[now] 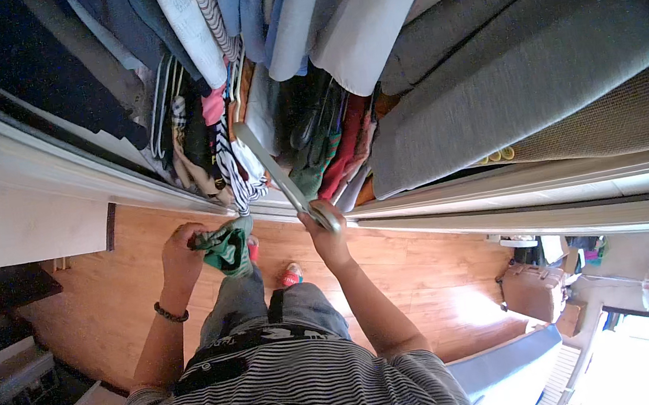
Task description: The person folds a blue patterned towel and a white t-shirt on a bed, then places them in a stack. They then unfold a green striped shirt, pick up a spool of thread, and hang the green shirt in a closet.
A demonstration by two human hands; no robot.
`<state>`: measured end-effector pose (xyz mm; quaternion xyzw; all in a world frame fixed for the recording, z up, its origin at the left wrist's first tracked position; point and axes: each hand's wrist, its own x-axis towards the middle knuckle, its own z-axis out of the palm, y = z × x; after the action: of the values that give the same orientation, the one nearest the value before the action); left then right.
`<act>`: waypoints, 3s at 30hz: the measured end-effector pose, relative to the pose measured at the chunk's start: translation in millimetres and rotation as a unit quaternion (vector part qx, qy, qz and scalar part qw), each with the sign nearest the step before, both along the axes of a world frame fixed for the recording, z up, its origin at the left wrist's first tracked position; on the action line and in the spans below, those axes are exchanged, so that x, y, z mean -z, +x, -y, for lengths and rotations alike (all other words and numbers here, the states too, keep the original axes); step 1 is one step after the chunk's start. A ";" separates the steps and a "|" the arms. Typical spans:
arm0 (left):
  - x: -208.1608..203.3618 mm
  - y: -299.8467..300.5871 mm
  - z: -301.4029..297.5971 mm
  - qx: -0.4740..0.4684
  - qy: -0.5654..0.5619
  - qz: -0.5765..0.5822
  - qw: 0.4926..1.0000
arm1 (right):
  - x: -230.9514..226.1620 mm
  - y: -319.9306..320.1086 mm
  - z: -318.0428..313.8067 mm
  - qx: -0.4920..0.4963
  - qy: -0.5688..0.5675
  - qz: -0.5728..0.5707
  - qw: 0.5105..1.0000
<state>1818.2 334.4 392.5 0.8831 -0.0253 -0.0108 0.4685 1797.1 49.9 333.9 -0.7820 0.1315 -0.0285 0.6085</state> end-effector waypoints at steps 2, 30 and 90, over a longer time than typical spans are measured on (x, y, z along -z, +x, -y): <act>10.8 1.5 -5.9 -0.004 -0.099 0.002 0.995 | -23.5 6.1 -11.9 0.020 -0.075 0.154 0.985; -70.9 46.4 -39.4 0.041 -0.111 -0.095 0.988 | -27.8 42.5 25.5 -0.329 -0.025 0.029 0.943; 9.9 109.7 140.4 0.218 -0.084 0.153 0.960 | -41.0 12.8 -37.3 0.002 0.051 -0.039 0.998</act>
<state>1927.9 194.1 382.6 0.8045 -0.2895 0.0249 0.5179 1809.9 87.2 375.0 -0.7504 0.1574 0.0075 0.6419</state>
